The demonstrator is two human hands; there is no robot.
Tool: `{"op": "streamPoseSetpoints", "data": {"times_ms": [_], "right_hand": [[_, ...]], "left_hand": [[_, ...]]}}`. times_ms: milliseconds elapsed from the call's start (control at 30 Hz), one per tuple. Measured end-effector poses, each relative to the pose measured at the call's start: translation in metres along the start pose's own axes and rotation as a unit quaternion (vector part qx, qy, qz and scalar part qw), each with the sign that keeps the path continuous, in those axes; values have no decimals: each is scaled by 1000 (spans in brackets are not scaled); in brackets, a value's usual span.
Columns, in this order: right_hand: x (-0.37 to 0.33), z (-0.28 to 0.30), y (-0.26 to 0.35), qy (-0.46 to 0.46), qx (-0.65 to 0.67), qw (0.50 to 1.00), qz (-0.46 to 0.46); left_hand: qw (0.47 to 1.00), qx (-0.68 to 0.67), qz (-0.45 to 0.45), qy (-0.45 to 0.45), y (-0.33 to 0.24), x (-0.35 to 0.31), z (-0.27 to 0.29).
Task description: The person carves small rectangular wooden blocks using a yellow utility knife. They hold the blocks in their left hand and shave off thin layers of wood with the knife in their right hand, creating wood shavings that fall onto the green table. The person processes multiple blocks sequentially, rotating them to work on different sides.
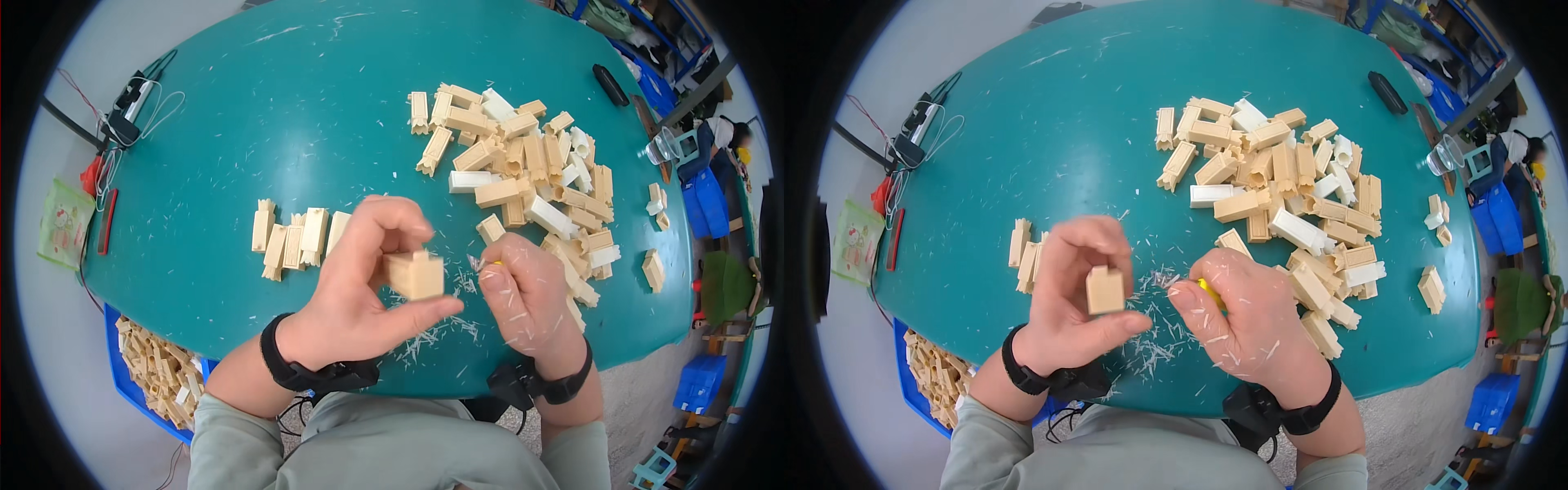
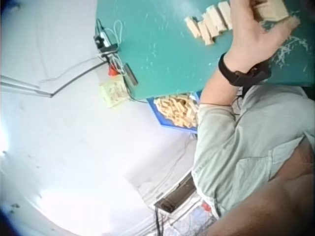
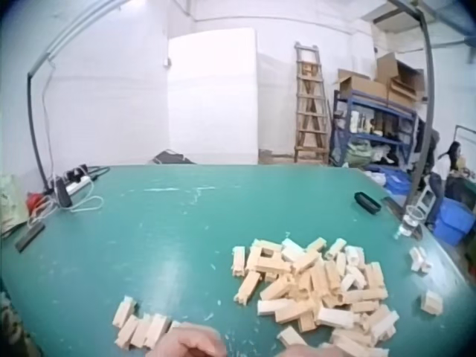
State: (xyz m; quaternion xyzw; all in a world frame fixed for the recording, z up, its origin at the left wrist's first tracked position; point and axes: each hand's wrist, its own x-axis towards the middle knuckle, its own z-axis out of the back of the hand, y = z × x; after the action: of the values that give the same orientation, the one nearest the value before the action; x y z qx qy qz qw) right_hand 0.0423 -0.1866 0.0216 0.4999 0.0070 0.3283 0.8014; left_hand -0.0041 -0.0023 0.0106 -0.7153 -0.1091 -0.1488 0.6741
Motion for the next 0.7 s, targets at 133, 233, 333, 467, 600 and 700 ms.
{"op": "streamPoseSetpoints", "data": {"times_ms": [133, 233, 333, 467, 600, 700], "right_hand": [[0, 1, -1, 6, 16, 999, 39], [-1, 3, -1, 13, 20, 998, 63], [-2, 3, -2, 15, 20, 997, 80], [-2, 1, -3, 19, 1, 996, 93], [-1, 0, -5, 20, -25, 994, 105], [1, 1, -8, 6, -42, 993, 114]], "left_hand": [[994, 70, -50, 66, 6, 1, 12], [982, 148, -60, 105, 3, 7, 15], [982, 152, -35, 108, -3, 9, 13], [997, -4, 33, 66, 1, -2, 5], [996, -1, 27, 79, 2, -2, 5], [993, -35, 10, 110, 5, -3, 8]]}}
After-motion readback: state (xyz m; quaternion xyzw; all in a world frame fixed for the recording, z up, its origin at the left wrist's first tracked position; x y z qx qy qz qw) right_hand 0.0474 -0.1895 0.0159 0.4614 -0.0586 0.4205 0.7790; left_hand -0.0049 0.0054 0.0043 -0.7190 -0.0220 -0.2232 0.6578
